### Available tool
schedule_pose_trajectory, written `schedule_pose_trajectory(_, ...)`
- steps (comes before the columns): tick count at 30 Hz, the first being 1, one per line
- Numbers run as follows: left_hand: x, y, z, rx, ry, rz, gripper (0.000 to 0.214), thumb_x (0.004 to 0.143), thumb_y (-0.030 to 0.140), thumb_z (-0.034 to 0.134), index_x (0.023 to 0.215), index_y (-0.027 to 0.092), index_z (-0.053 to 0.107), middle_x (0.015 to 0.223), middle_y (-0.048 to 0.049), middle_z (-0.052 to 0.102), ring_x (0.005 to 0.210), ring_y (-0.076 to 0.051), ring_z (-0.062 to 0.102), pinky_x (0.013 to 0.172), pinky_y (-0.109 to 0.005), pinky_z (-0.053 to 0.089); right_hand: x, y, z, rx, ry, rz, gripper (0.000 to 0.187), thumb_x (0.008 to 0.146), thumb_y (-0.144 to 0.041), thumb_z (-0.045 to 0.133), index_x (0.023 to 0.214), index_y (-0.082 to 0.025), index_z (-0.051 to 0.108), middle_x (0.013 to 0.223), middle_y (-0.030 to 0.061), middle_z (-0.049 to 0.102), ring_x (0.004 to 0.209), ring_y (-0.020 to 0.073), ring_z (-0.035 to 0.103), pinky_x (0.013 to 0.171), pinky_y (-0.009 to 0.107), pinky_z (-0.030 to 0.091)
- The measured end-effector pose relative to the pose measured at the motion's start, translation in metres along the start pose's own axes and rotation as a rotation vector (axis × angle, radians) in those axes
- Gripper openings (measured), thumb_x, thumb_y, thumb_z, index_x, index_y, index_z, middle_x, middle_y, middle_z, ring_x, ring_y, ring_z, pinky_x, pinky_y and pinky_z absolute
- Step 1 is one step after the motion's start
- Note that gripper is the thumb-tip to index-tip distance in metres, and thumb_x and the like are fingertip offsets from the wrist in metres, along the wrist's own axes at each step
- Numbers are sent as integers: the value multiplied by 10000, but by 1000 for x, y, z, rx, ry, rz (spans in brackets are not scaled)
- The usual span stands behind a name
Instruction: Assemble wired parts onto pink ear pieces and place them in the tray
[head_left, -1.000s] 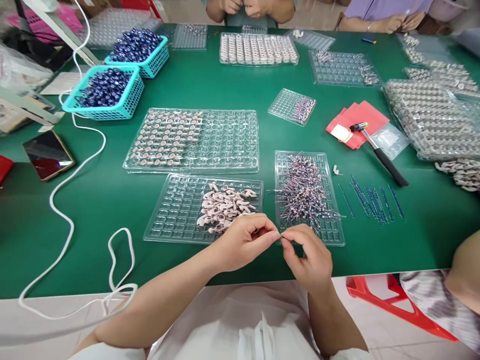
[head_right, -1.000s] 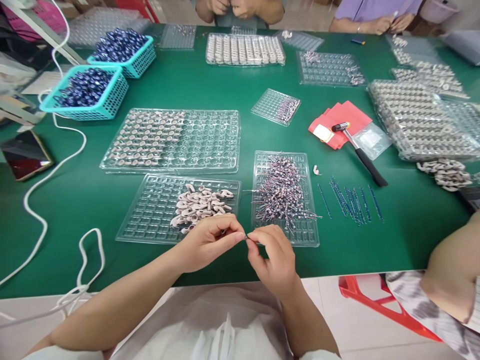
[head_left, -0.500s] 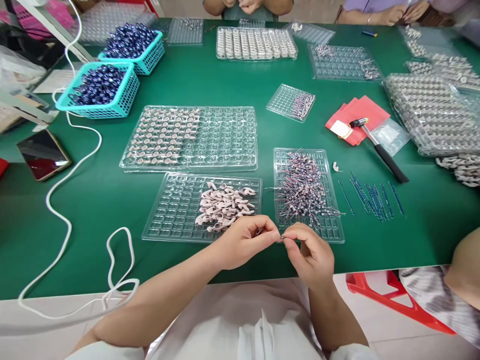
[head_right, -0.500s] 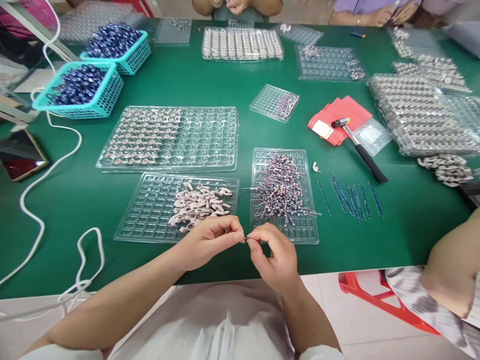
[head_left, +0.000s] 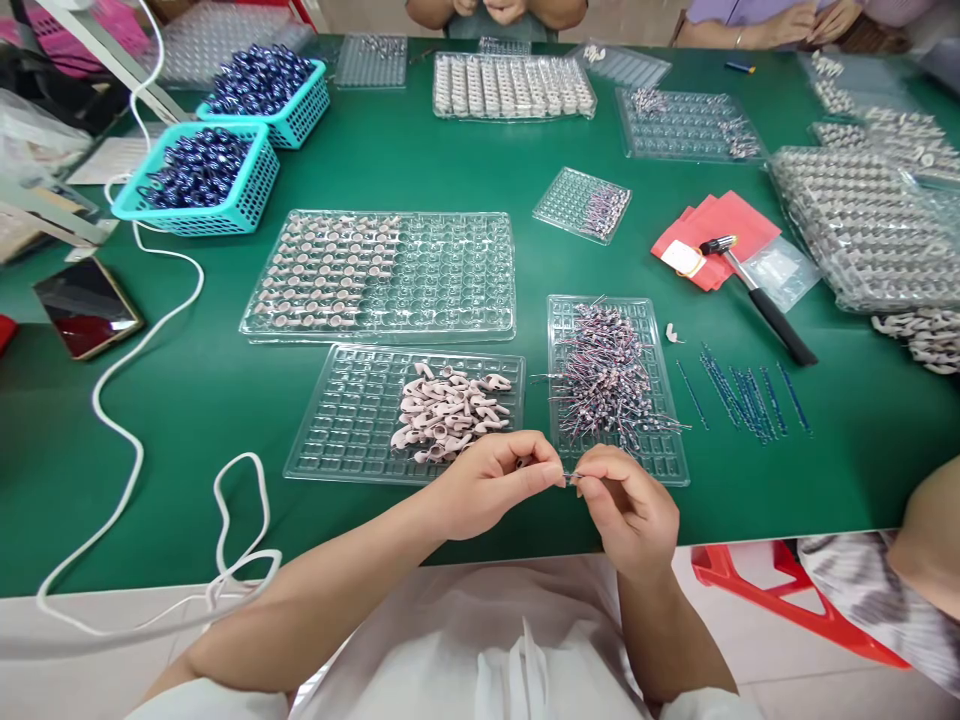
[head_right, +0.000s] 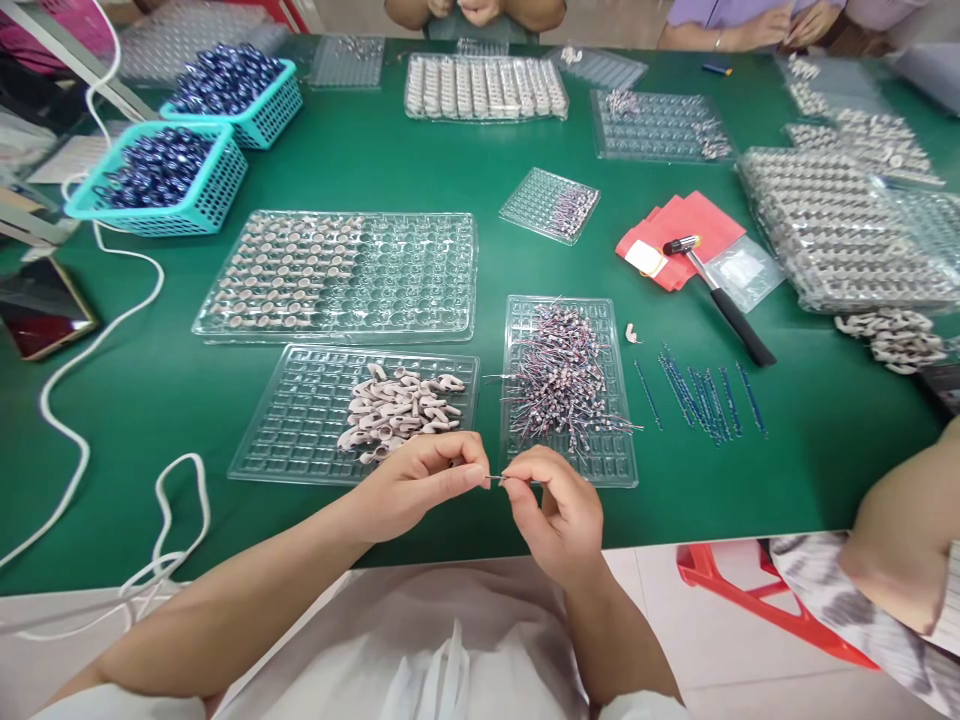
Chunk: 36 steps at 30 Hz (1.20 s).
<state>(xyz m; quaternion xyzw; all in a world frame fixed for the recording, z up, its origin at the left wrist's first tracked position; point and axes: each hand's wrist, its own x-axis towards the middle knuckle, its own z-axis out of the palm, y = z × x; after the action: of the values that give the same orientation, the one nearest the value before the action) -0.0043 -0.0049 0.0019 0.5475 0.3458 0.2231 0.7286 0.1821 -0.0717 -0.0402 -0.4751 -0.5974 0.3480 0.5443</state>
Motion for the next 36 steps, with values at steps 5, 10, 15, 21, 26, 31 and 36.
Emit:
schedule_pose_trajectory(5,-1,-4,0,56,-15,84,287,968,391,545,816,161,623,766,-6,569,692,-130,467,689,-261,387,0,0,0,35,14,7,142,942,-138,569,959,-237,669,777,19,648,717,164,612,657,328,507)
schedule_pose_trajectory(10,-2,-3,2,157,-5,121,299,999,359,480,792,173,588,788,-14,576,732,-143,503,736,-268,411,0,0,1,33,31,13,113,937,-162,580,933,-234,668,756,18,643,698,169,613,646,335,513)
schedule_pose_trajectory(15,-3,-2,4,203,7,128,313,1011,353,446,787,179,580,794,-17,584,743,-148,515,749,-271,412,-1,0,1,26,35,5,103,940,-170,580,934,-231,662,755,24,647,698,172,611,645,341,517)
schedule_pose_trajectory(21,-3,-2,3,159,22,142,281,1004,319,472,793,171,586,767,-4,549,717,-137,485,704,-264,387,-1,2,0,44,75,1,120,936,-150,583,942,-230,672,761,22,642,712,171,612,652,337,516)
schedule_pose_trajectory(26,-2,-1,1,135,54,126,266,984,315,500,782,166,588,753,1,525,691,-132,453,682,-273,366,-2,3,0,78,140,17,128,932,-140,589,940,-233,677,754,19,631,707,168,596,644,332,504)
schedule_pose_trajectory(31,-1,-3,1,-113,67,-1,190,930,313,554,924,154,658,755,8,481,643,-116,383,617,-272,320,-3,5,1,103,150,8,143,926,-121,594,946,-228,688,755,21,630,712,167,590,649,331,495)
schedule_pose_trajectory(36,2,-9,1,-502,73,-111,361,771,176,624,1123,153,701,954,-55,560,725,-119,479,640,-270,378,-3,6,2,114,206,16,143,917,-108,607,927,-222,694,757,20,632,716,164,585,651,322,484)
